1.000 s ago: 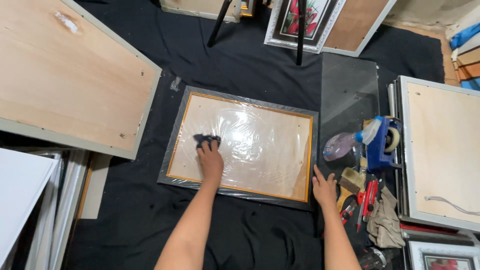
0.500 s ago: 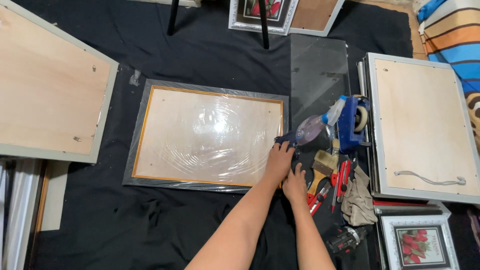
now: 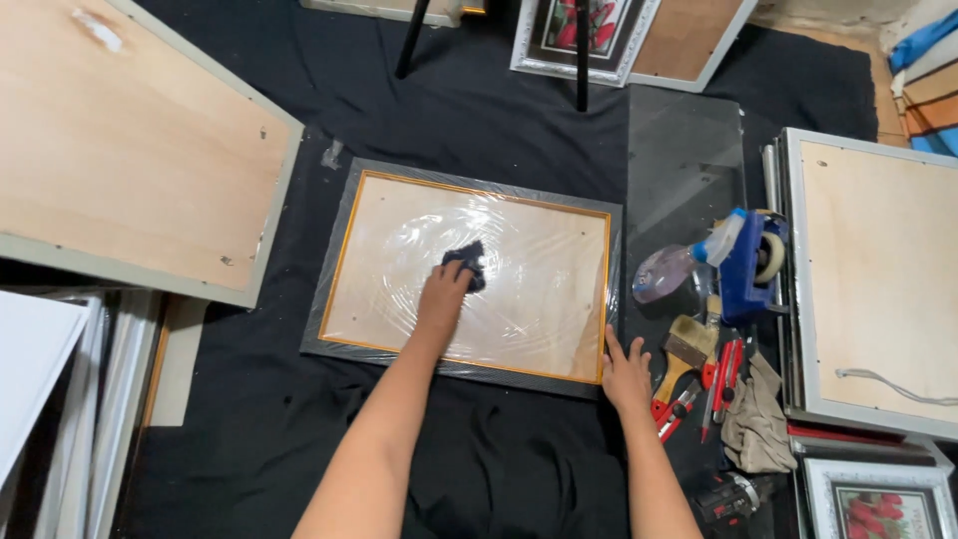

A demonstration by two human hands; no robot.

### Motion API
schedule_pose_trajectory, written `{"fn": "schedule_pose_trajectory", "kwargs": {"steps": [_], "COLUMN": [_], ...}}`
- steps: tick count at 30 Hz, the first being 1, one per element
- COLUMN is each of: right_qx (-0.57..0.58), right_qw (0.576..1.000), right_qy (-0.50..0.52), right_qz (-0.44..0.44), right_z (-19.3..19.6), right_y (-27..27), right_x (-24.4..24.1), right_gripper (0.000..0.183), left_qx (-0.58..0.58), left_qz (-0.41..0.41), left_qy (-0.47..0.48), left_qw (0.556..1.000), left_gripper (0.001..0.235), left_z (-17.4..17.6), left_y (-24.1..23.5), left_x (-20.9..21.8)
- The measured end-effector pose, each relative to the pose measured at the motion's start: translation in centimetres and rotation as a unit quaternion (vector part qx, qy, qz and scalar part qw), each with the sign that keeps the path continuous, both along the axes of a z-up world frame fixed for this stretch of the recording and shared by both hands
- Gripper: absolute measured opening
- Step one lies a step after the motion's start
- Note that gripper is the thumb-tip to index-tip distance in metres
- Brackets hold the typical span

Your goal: Wiping down a plastic-wrapped picture frame with a cloth to clean the surface.

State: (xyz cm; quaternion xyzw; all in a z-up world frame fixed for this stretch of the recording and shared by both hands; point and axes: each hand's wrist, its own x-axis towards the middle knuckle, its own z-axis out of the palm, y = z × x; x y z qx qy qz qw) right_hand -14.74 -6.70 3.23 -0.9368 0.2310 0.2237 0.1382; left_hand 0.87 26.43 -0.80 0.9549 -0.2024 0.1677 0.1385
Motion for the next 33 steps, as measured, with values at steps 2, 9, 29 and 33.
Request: {"fn": "schedule_pose_trajectory", "kwargs": {"steps": [2, 9, 29, 33], "right_qx": [0.005, 0.006, 0.160, 0.179], "right_qw": [1.000, 1.000, 0.981, 0.979], "right_qy": [0.000, -0.003, -0.080, -0.078], "right_qz": [-0.004, -0.020, -0.080, -0.056], "right_z": [0.3, -0.3, 4.2, -4.0], "right_y": [0.3, 0.1, 0.3, -6.1], "right_x": [0.1, 0.1, -1.3, -1.0], "right_gripper": [0.056, 0.056, 0.070, 0.076], "left_qx": [0.027, 0.094, -0.080, -0.049], "left_qz": [0.042, 0.207, -0.141, -0.295], "left_qy": [0.009, -0.059, 0.264, 0.083], "left_qw": [0.999, 0.972, 0.951, 0.951], "left_gripper": [0.016, 0.008, 0.050, 0.018], "left_z": [2.5, 0.5, -2.5, -1.9], "left_y": [6.1, 16.5, -23.3, -16.1], "left_x": [-0.4, -1.2, -9.5, -10.9]}}
